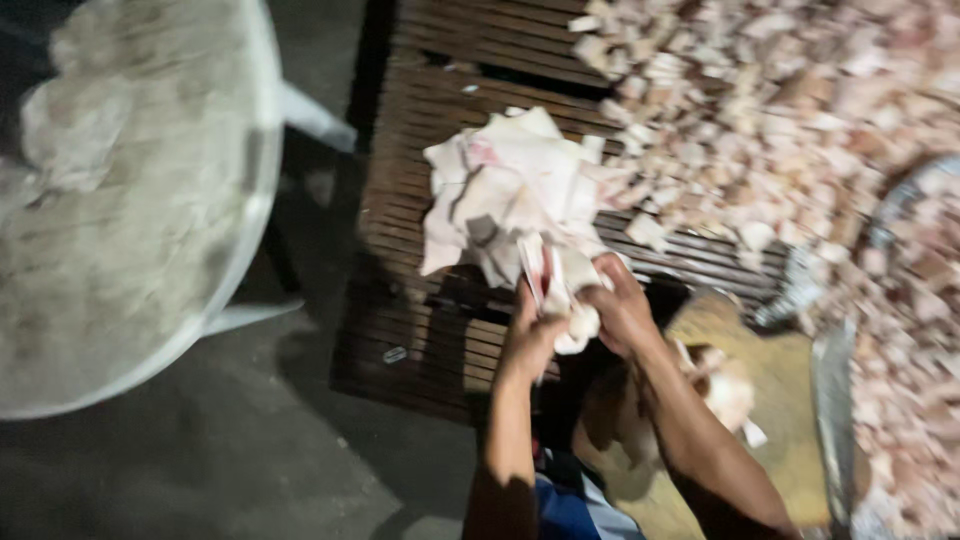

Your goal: The person is cutting pieces of animal skin on a wooden block using a large knife and a cleaver.

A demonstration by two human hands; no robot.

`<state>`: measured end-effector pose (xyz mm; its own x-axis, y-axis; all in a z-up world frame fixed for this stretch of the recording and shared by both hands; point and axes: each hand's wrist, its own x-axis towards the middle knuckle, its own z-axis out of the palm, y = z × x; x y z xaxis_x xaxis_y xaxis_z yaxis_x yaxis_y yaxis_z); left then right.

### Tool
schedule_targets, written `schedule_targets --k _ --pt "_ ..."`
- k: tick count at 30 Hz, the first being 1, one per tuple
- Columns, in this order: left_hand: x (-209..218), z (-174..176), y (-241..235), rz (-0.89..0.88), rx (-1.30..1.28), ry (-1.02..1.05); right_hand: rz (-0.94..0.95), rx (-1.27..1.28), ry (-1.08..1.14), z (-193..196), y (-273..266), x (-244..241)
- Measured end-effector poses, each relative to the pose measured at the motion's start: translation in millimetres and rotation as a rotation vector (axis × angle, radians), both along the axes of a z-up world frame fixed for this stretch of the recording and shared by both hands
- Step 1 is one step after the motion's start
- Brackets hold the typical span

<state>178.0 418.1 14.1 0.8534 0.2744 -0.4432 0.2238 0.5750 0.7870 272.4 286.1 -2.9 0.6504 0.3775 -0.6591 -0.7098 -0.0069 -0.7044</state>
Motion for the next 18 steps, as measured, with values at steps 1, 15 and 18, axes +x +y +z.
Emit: schedule_targets --k 1,15,18 --pt "-9 14 -19 -0.048 0.034 -0.027 0.066 -0.140 -0.080 10 -31 -9" --pt "-94 38 -231 -0.579 0.534 0.129 0.894 -1.078 -1.209 108 -249 -100" --pt "-94 15 -216 -0.318 0.748 0.060 0.484 -1.040 -1.062 124 -220 -71"
